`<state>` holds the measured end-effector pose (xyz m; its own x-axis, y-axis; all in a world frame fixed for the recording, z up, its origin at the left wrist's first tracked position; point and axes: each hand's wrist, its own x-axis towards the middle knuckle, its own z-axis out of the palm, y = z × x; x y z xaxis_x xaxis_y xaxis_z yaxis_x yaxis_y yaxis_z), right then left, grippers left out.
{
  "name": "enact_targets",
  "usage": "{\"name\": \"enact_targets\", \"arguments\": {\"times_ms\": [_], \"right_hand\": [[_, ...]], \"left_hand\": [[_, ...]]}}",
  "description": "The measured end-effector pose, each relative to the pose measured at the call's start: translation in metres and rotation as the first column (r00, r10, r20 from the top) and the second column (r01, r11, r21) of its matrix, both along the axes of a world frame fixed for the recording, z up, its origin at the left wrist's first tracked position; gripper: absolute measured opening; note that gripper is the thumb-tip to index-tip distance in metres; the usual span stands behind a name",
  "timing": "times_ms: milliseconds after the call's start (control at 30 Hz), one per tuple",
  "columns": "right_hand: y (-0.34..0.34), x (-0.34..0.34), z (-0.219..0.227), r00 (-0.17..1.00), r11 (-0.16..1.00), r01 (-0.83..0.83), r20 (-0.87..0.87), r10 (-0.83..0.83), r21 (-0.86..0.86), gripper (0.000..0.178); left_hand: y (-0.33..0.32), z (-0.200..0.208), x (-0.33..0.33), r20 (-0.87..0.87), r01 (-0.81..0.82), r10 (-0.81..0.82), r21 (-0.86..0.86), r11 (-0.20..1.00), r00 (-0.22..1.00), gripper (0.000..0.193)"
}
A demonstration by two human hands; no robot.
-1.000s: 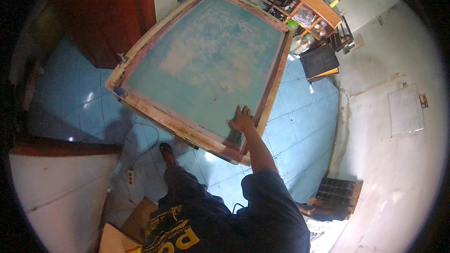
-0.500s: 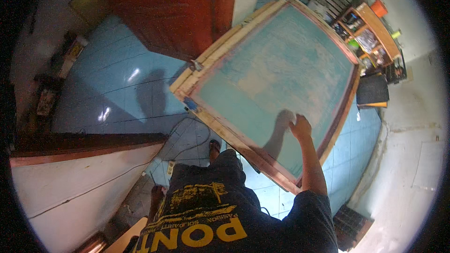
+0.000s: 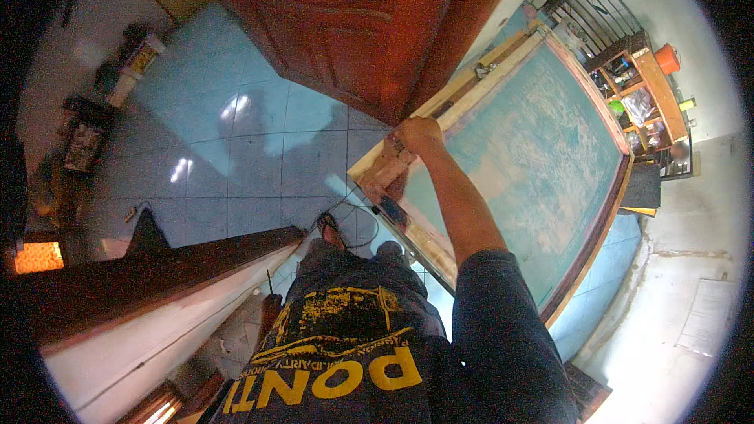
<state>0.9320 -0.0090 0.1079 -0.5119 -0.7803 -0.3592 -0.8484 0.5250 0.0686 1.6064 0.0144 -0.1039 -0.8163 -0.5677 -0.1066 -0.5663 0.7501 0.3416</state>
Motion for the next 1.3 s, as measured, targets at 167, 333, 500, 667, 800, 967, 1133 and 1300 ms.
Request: {"name": "enact_targets", "arguments": {"times_ms": [167,333,500,667,800,967,1133,1300], "right_hand": [[0.001,-0.001,-0.024,1.0,0.987,-0.012,0.005,0.013,-0.16,0.045],[0.008,-0.011,-0.008,0.515,0.732,0.665,0.618,-0.594,0.149,0.049],[0.054,-0.036,-0.029,0.957,0.792,0.076,0.268,0.113,-0.606,0.038],[0.052,0.005,0.034,0.737,0.99,0.139,0.665,-0.119,0.024,0.029],[0.061,-0.011,0.015,0.812,0.877,0.337,0.577,-0.088,-0.341,0.029],[0.071,-0.018,0.032,0.525,0.972,0.224,0.831,-0.185,0.075,0.034],[0.074,-0.019,0.011,0.775,0.862,0.361,0.629,-0.066,-0.355,0.03],[0.06,-0.001,0.003,0.894,0.914,0.193,0.449,-0.014,-0.356,0.026]], "left_hand": [[-0.004,-0.068,0.048,0.738,-0.652,0.239,0.339,0.678,0.631,0.022],[-0.011,-0.07,0.046,0.247,-0.576,0.535,0.522,0.629,0.808,0.025],[-0.033,-0.052,0.005,0.128,-0.441,0.62,0.811,0.384,0.774,0.02],[-0.02,-0.083,0.0,0.32,-0.306,0.844,0.932,-0.197,0.431,0.016],[-0.037,-0.017,-0.041,0.353,-0.243,0.833,0.932,-0.27,0.427,0.017],[-0.036,0.007,-0.044,0.017,-0.366,0.469,0.65,0.666,0.883,0.024],[-0.031,-0.023,-0.019,0.17,-0.552,0.567,0.563,0.615,0.806,0.032],[-0.037,-0.016,-0.04,0.217,-0.577,0.731,0.766,0.283,0.646,0.033]]}}
